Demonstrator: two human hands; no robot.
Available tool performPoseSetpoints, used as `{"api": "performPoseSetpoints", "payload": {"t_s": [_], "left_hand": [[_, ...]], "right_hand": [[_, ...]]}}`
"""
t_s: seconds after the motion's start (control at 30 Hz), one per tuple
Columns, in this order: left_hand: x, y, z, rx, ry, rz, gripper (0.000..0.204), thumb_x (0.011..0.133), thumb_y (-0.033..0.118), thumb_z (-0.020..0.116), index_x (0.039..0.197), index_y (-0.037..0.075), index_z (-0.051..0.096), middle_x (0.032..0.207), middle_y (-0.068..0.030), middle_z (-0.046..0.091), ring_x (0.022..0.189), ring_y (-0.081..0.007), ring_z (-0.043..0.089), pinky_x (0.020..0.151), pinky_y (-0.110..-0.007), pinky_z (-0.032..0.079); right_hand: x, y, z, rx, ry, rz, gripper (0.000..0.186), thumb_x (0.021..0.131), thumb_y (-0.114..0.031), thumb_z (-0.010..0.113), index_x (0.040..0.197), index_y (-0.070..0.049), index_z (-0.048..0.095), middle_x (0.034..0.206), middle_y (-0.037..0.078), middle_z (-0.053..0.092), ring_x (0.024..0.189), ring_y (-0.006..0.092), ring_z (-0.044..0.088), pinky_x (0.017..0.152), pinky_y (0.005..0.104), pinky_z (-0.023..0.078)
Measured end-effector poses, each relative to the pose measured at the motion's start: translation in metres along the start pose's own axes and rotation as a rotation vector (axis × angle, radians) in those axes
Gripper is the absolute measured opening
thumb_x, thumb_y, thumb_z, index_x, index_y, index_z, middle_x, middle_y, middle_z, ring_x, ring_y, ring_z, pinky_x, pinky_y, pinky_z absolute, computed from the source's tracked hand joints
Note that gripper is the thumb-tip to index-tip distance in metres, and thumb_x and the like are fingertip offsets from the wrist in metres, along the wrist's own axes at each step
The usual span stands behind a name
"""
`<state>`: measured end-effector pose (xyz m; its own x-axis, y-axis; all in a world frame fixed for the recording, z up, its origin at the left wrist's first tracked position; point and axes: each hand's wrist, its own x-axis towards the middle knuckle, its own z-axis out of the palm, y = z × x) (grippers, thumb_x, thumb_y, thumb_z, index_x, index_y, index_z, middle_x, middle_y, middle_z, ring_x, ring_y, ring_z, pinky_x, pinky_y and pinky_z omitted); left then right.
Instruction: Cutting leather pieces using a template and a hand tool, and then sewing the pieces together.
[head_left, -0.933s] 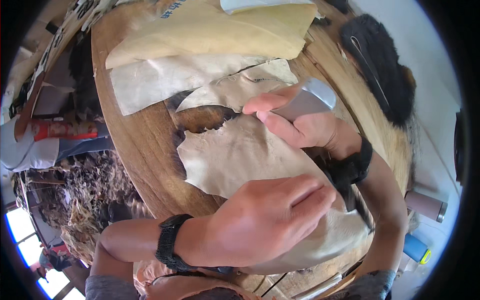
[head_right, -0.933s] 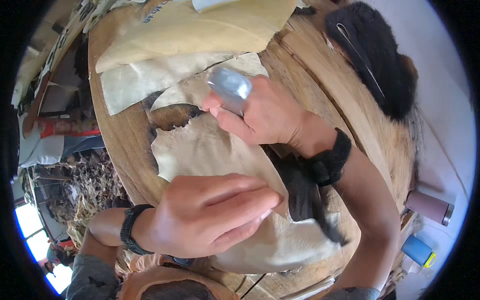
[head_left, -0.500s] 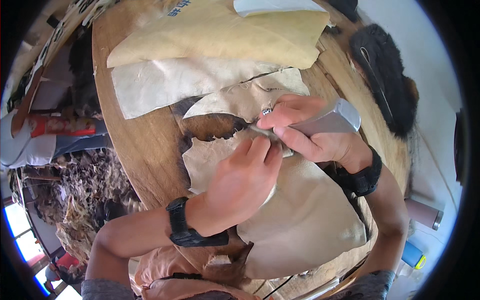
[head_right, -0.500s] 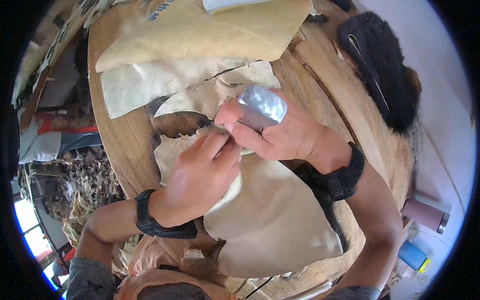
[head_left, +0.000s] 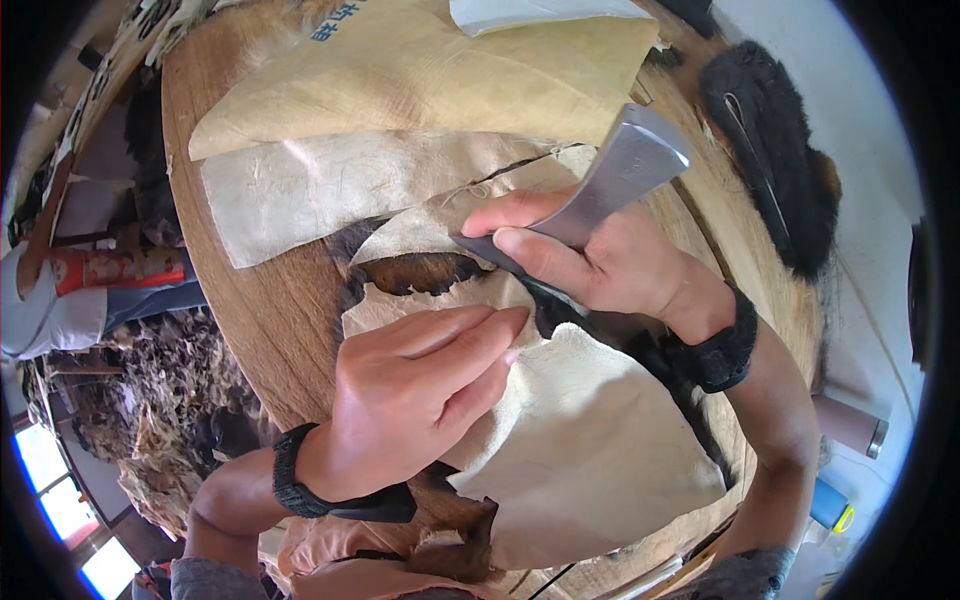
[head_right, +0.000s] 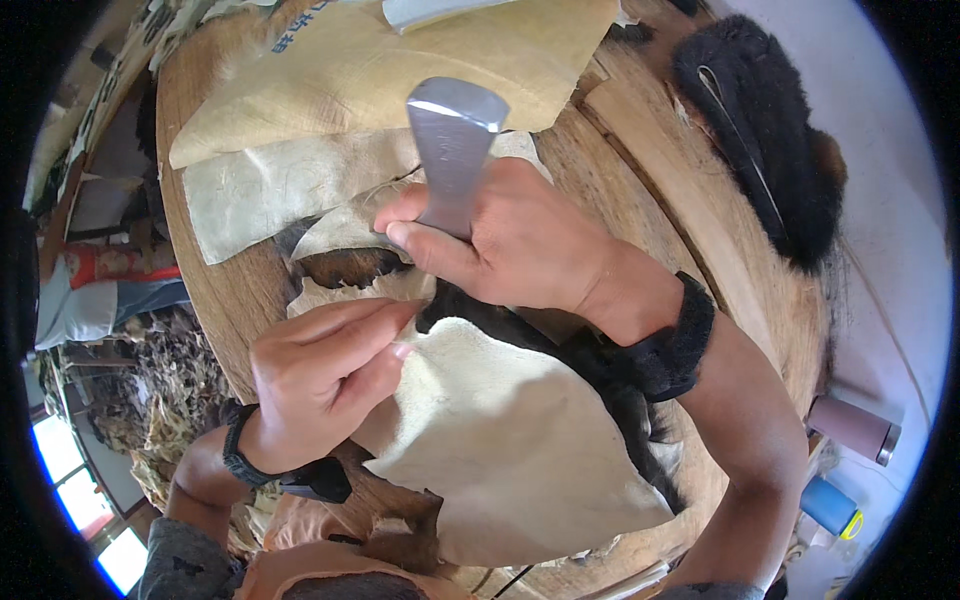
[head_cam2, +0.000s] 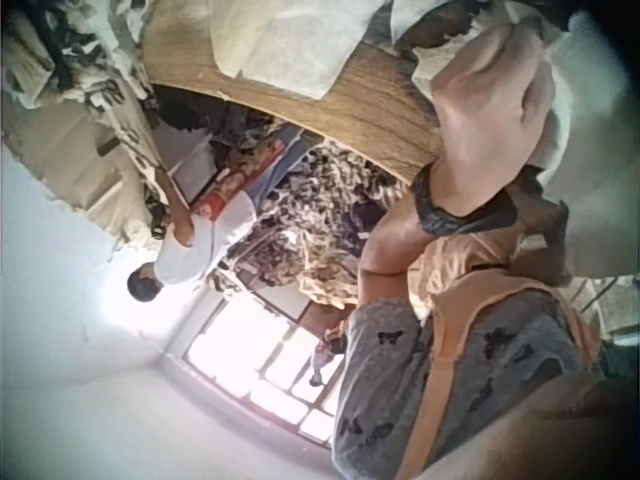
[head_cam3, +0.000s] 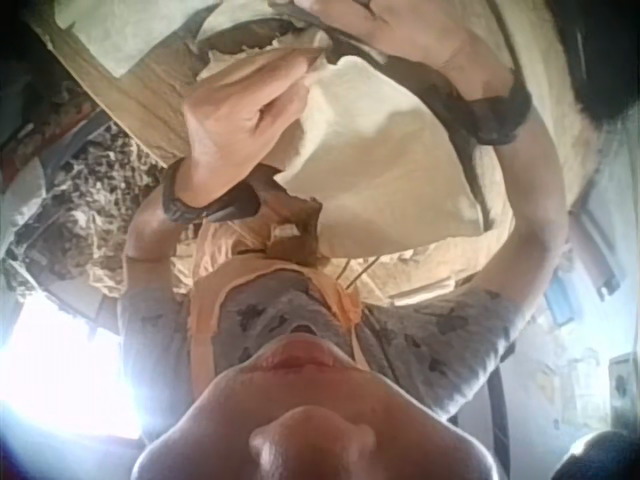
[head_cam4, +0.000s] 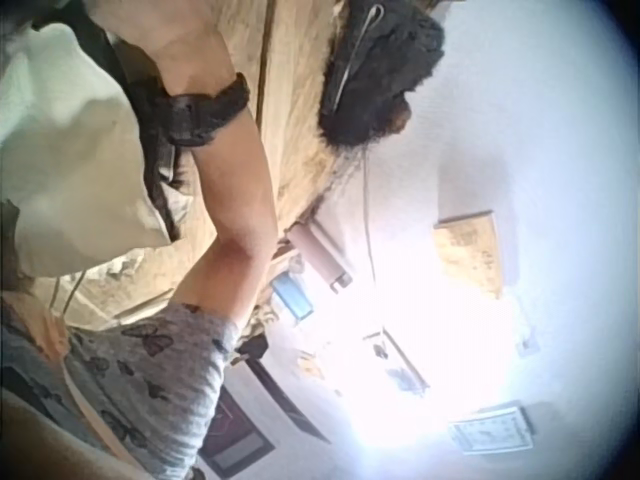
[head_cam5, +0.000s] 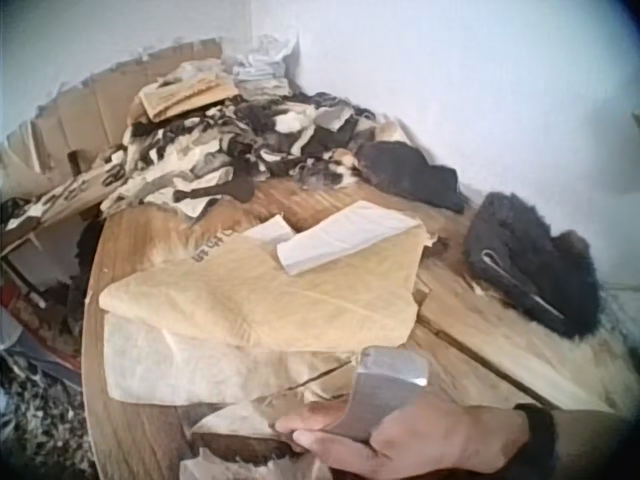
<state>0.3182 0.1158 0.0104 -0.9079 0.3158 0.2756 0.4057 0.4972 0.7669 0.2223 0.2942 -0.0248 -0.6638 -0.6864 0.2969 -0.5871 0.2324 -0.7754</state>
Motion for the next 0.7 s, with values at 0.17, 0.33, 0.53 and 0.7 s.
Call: {"api": "performPoseSetpoints", "payload": {"t_s": [0.17,0.33,0.53,0.7], "left_hand": [[-0.004,0.005,-0.012,0.055,0.013,-0.028,0.024,0.072,0.001,0.067,0.096,0.003,0.066,0.086,-0.0083,0.065,0.066,-0.0193,0.063,0.055,-0.028,0.050],[0.002,0.042,-0.037,0.039,-0.088,0.216,0.021,0.075,0.010,0.064,0.094,0.002,0.067,0.085,-0.0104,0.065,0.065,-0.0244,0.063,0.058,-0.032,0.050],[-0.017,0.019,-0.002,0.309,-0.398,-0.102,0.012,0.083,0.014,0.056,0.084,0.002,0.057,0.074,-0.0142,0.057,0.067,-0.0318,0.060,0.058,-0.039,0.048],[-0.018,0.000,0.002,0.147,-0.270,-0.066,0.015,0.081,0.015,0.058,0.084,0.001,0.057,0.073,-0.0176,0.056,0.068,-0.0368,0.058,0.059,-0.044,0.045]], "right_hand": [[0.007,-0.004,-0.004,-0.126,-0.010,-0.008,0.027,0.089,-0.030,0.054,0.091,-0.006,0.066,0.074,0.016,0.064,0.067,0.0347,0.061,0.064,0.0395,0.049],[0.011,-0.013,-0.009,-0.116,-0.126,0.135,0.032,0.090,-0.034,0.052,0.091,-0.005,0.066,0.070,0.016,0.063,0.064,0.0357,0.060,0.064,0.0393,0.050],[0.006,-0.012,-0.013,-0.048,-0.079,0.221,0.034,0.090,-0.036,0.051,0.092,-0.006,0.067,0.077,0.016,0.065,0.072,0.0341,0.062,0.069,0.0387,0.049],[-0.018,-0.068,-0.070,-0.160,0.127,0.352,0.033,0.089,-0.033,0.050,0.091,-0.004,0.064,0.084,0.017,0.063,0.079,0.0355,0.060,0.074,0.0378,0.047]]}}
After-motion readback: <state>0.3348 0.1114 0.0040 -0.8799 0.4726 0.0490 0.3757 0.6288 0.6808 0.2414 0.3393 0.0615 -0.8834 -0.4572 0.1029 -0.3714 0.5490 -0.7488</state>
